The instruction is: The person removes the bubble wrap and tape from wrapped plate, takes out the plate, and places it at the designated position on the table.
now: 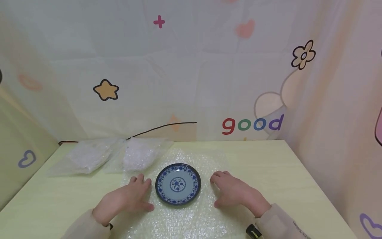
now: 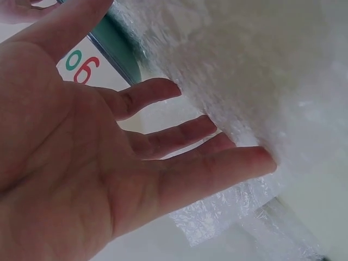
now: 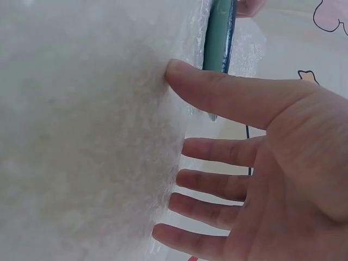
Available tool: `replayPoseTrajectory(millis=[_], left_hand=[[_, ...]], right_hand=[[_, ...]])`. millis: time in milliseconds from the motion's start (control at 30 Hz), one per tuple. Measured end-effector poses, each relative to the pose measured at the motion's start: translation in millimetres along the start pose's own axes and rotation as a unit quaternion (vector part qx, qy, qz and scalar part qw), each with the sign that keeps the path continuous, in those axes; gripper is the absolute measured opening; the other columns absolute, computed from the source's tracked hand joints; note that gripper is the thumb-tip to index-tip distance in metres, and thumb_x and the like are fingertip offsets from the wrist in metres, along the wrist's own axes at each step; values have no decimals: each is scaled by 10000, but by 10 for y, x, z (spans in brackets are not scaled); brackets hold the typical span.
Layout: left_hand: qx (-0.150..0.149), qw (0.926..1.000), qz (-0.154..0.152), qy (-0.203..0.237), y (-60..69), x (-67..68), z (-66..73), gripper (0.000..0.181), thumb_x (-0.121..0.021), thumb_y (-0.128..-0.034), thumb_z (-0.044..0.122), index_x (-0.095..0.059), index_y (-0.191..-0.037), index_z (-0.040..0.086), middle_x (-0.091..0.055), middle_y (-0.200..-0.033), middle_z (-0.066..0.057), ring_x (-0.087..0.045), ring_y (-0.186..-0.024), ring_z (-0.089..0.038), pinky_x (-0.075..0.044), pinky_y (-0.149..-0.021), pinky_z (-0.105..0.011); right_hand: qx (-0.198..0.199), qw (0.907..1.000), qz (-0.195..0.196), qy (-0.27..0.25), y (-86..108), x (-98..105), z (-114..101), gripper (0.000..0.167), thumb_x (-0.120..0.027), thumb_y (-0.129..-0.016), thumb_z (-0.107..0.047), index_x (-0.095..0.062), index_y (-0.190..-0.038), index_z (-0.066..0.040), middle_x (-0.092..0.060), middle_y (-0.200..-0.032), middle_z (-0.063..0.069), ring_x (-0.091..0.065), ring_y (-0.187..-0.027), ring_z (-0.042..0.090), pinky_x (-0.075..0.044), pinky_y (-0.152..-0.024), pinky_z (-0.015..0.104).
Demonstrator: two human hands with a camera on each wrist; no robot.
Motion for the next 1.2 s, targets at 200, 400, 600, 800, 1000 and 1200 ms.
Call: replayPoseTrajectory(millis=[200, 400, 600, 800, 1000, 1200], left_hand=[[-5, 10000, -90, -21, -19, -5, -12, 841, -888, -788, 399, -495, -1343, -97, -441, -1257, -308, -441, -1162, -481, -517, -915, -590], [2, 9999, -97, -37, -31, 12, -15, 834, -894, -779, 407, -501, -1319, -92, -437, -1276, -315, -448, -1155, -484, -524, -902, -578], [29, 10000, -88, -37, -25, 14, -21, 820, -903, -768, 400, -510, -1299, -87, -440, -1260, -309, -446, -1156, -484, -532, -894, -582], [25, 9999, -135, -15, -31, 6, -4, 852, -906, -765, 400, -504, -1329, -95, -435, -1269, -314, -430, -1185, -493, -528, -908, -598], [97, 9998, -152, -111, -34, 9, -9, 867, -906, -762, 411, -499, -1336, -94, -429, -1305, -322, -421, -1219, -505, -512, -944, -595], [65, 9999, -110, -107, -45, 10, -6, 819, -912, -754, 410, -516, -1274, -83, -446, -1257, -308, -441, -1178, -490, -525, -915, -581]], right_hand=[[167, 9999, -35, -22, -16, 38, -32, 505, -903, -772, -150, -672, -1214, -78, -571, -1362, 174, -497, -1274, 399, -430, -1073, 578], [298, 9988, 381, 67, -113, 169, -146, 329, -800, -900, -162, -686, -1180, -36, -654, -1183, 113, -602, -1123, 331, -508, -992, 517], [367, 9970, 586, -358, -279, 207, -272, 296, -714, -975, -166, -667, -1191, 31, -675, -961, 33, -608, -852, 192, -558, -777, 365], [198, 9964, 490, -662, -431, 89, -281, 325, -693, -993, -168, -653, -1213, 67, -679, -917, 34, -591, -781, 151, -556, -722, 323], [-70, 9951, 530, -835, -557, -15, -259, 290, -689, -994, -150, -669, -1197, 56, -682, -912, 53, -599, -778, 168, -574, -731, 339], [-120, 9930, 760, -900, -600, -30, -230, 193, -695, -975, -76, -687, -1125, 46, -662, -857, 40, -591, -749, 159, -555, -686, 316]])
Point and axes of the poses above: each hand's wrist, its own y-axis away from the middle knuckle, its own x-axis out of the back of the hand, z = x × y, the point moved 6 cm from there along -y, towards the middle knuckle
